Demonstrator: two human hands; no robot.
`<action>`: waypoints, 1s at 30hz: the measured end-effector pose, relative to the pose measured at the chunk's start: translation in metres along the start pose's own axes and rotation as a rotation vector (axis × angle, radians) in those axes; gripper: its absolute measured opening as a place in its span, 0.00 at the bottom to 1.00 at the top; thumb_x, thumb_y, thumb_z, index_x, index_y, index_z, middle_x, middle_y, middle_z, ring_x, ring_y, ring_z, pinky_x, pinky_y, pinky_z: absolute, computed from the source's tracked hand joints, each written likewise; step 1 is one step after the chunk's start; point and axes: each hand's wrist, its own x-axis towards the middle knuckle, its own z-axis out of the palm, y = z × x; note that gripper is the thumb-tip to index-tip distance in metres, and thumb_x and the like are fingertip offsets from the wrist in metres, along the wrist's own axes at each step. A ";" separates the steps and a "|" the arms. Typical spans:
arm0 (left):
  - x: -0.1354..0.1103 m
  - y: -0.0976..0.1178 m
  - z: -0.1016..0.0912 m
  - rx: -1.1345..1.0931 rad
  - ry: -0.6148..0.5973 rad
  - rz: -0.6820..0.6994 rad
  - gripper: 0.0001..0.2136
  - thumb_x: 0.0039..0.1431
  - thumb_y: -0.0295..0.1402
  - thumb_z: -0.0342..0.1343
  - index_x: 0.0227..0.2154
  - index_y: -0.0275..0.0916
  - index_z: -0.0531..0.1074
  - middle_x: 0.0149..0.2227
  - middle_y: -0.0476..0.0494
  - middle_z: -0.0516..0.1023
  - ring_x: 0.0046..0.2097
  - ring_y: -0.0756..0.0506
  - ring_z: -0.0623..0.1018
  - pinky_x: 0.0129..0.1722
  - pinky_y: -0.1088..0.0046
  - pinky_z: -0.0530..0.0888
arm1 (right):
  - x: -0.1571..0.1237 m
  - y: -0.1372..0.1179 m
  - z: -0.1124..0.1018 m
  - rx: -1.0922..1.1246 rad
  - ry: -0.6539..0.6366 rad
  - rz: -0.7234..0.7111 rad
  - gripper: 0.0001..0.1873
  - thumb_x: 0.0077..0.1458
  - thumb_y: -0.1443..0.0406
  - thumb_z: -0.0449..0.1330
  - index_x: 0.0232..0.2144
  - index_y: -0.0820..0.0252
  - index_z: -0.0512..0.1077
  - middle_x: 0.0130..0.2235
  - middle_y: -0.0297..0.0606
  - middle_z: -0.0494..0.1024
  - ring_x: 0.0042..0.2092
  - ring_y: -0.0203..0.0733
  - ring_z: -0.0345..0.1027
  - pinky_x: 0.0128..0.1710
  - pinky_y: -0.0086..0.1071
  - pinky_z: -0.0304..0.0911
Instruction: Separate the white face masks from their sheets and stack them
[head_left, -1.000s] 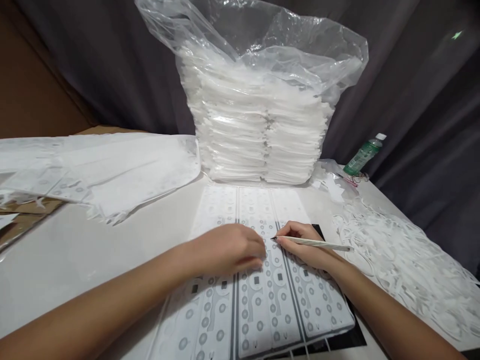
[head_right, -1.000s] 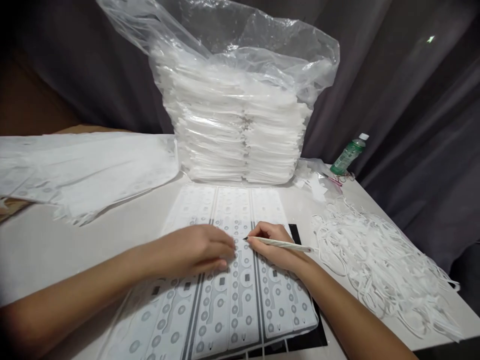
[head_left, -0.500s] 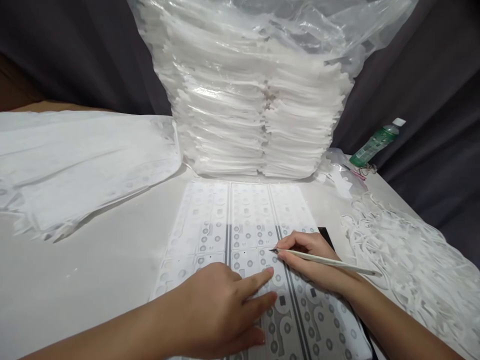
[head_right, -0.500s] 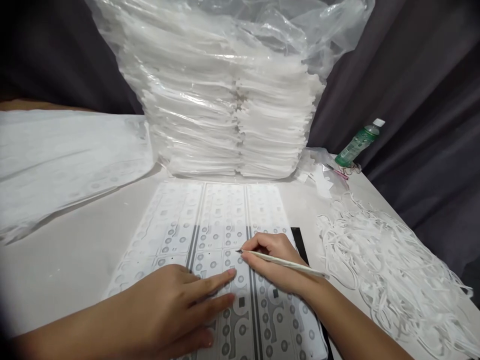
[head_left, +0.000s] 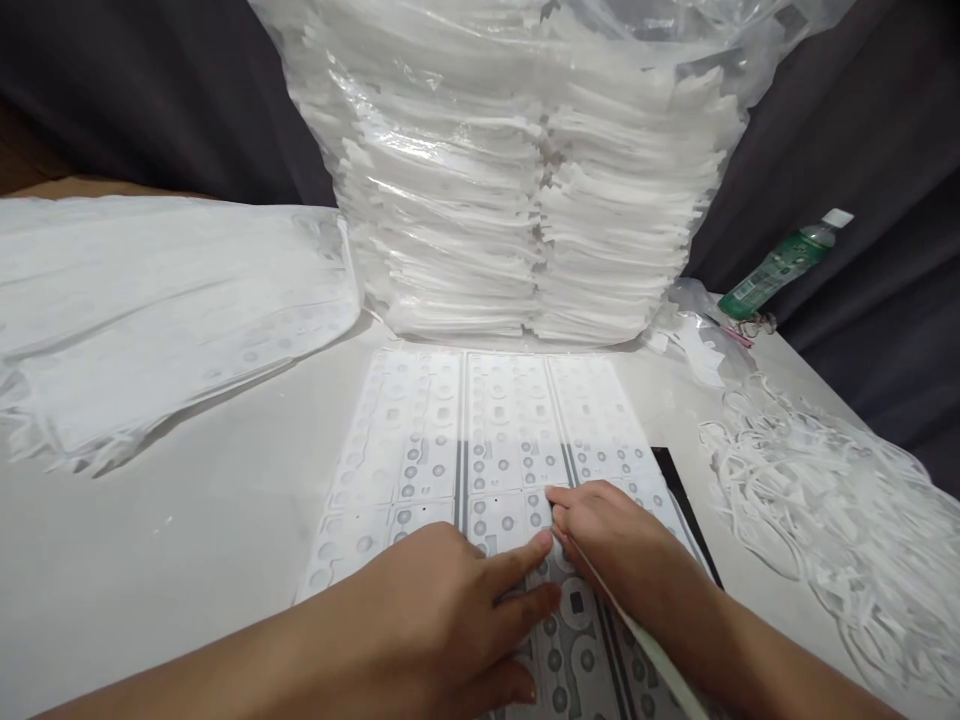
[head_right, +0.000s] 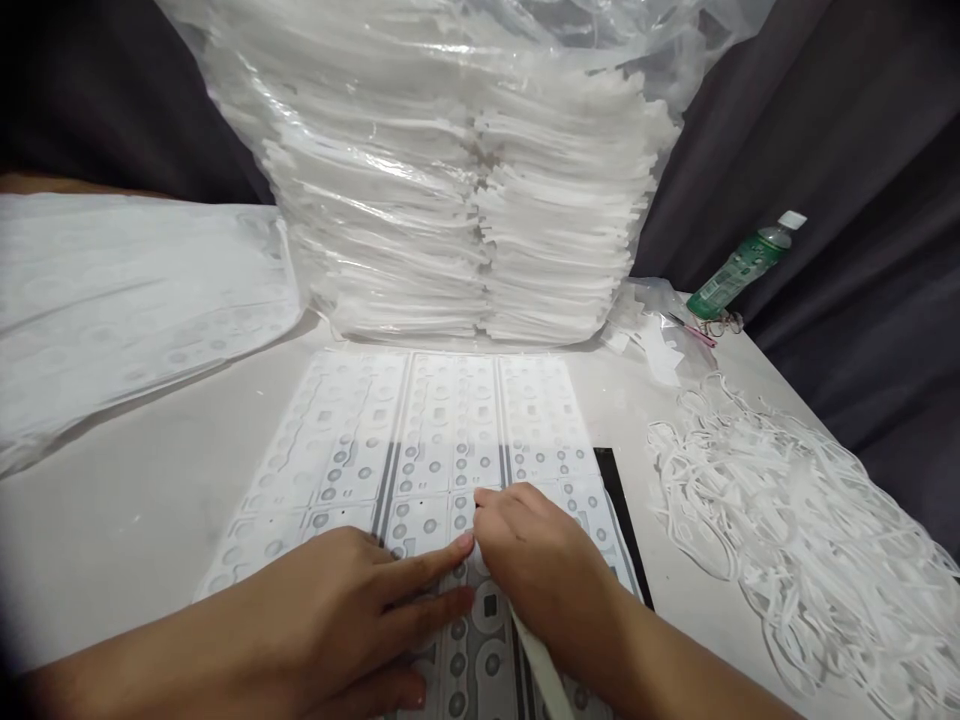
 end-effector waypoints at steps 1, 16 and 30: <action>0.000 0.000 -0.001 -0.002 -0.010 -0.001 0.23 0.61 0.44 0.50 0.57 0.41 0.66 0.61 0.36 0.65 0.25 0.44 0.78 0.21 0.64 0.74 | -0.003 -0.001 0.003 -0.048 0.002 -0.025 0.12 0.59 0.75 0.47 0.36 0.62 0.70 0.43 0.46 0.77 0.48 0.47 0.70 0.48 0.41 0.69; -0.005 -0.038 -0.020 -0.065 0.272 -0.192 0.11 0.65 0.33 0.47 0.34 0.39 0.75 0.51 0.42 0.73 0.23 0.55 0.71 0.24 0.74 0.67 | 0.001 0.009 -0.010 0.413 0.163 0.380 0.05 0.61 0.63 0.53 0.33 0.55 0.65 0.47 0.40 0.76 0.44 0.41 0.74 0.38 0.33 0.69; 0.007 -0.037 -0.009 -0.162 0.231 -0.349 0.11 0.64 0.30 0.42 0.33 0.37 0.70 0.48 0.42 0.70 0.25 0.54 0.68 0.24 0.75 0.63 | 0.002 0.011 -0.006 0.461 0.181 0.363 0.04 0.60 0.63 0.53 0.34 0.56 0.67 0.45 0.41 0.77 0.41 0.41 0.74 0.38 0.34 0.67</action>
